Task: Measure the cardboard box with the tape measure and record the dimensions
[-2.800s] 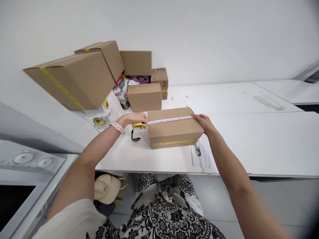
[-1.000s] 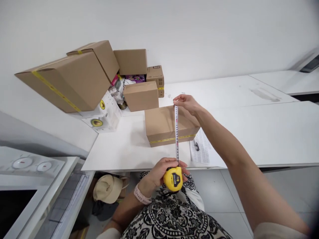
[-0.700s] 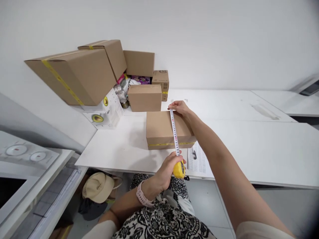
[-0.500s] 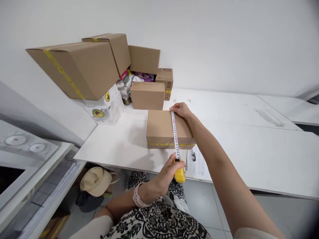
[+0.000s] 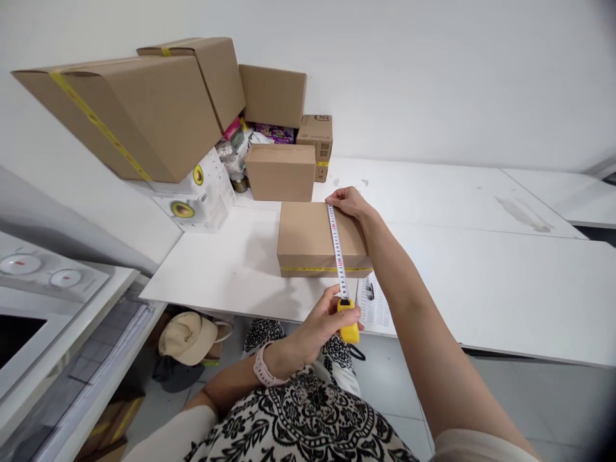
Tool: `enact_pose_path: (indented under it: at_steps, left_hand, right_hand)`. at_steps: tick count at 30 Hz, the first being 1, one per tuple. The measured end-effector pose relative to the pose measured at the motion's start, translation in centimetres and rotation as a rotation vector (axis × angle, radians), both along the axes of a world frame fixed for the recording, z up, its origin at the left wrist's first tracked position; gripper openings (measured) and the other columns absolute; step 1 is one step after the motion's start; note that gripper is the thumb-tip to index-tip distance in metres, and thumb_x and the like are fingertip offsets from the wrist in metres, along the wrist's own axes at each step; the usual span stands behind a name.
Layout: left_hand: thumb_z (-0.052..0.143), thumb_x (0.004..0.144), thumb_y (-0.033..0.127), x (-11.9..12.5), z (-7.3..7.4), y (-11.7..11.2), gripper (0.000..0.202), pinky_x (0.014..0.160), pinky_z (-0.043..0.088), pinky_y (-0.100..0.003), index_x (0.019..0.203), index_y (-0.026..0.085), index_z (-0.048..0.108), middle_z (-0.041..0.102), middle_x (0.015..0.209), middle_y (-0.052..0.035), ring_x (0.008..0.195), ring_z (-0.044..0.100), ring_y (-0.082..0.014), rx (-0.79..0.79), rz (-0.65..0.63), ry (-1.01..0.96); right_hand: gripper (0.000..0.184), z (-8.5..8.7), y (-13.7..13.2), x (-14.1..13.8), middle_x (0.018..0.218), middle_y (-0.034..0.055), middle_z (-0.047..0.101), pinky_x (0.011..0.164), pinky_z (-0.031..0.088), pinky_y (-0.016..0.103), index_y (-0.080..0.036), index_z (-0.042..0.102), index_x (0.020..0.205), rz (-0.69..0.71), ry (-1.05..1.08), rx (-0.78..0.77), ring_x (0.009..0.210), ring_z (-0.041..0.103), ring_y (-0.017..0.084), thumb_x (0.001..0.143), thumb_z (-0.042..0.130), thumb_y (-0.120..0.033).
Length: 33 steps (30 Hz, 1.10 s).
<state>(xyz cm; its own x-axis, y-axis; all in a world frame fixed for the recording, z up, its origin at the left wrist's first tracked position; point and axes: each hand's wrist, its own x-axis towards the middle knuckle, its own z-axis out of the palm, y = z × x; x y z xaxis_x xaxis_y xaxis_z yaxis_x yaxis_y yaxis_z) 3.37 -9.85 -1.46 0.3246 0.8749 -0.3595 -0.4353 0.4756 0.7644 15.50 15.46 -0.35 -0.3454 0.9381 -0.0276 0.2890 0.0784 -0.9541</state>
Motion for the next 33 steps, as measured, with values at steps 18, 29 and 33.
enact_pose_path:
  at_steps: [18,29,33]
  left_hand:
    - [0.081,0.070,0.044,0.5,-0.3,3.4,0.086,0.072,0.047,-0.030,0.143,0.026,0.039,0.059,0.098,-0.0003,0.079,0.060,-0.0145,0.122,0.175,0.093]
    - [0.077,0.073,0.040,-0.2,-0.4,3.2,0.072,0.073,0.054,-0.033,0.137,0.025,0.046,0.056,0.094,0.0010,0.070,0.061,-0.0121,0.160,0.186,0.091]
    - [0.075,0.076,0.038,-2.2,-0.5,2.4,0.056,0.074,0.057,-0.036,0.125,0.024,0.052,0.059,0.098,-0.0010,0.071,0.059,-0.0126,0.236,0.143,0.111]
  right_hand:
    - [0.029,0.5,1.8,-1.0,0.091,0.0045,0.068,0.068,0.046,0.035,-0.025,0.063,0.097,-0.049,-0.166,0.098,0.079,0.056,0.020,0.077,0.075,-0.043]
    - [0.020,1.2,2.0,-1.4,0.081,0.0029,0.068,0.074,0.048,0.035,-0.022,0.066,0.085,0.005,-0.039,0.165,0.076,0.056,0.018,0.078,0.076,-0.037]
    - [0.019,4.7,0.5,-0.1,0.085,0.0040,0.069,0.081,0.051,0.035,-0.018,0.069,0.084,0.049,0.148,0.325,0.080,0.061,0.016,0.083,0.073,-0.036]
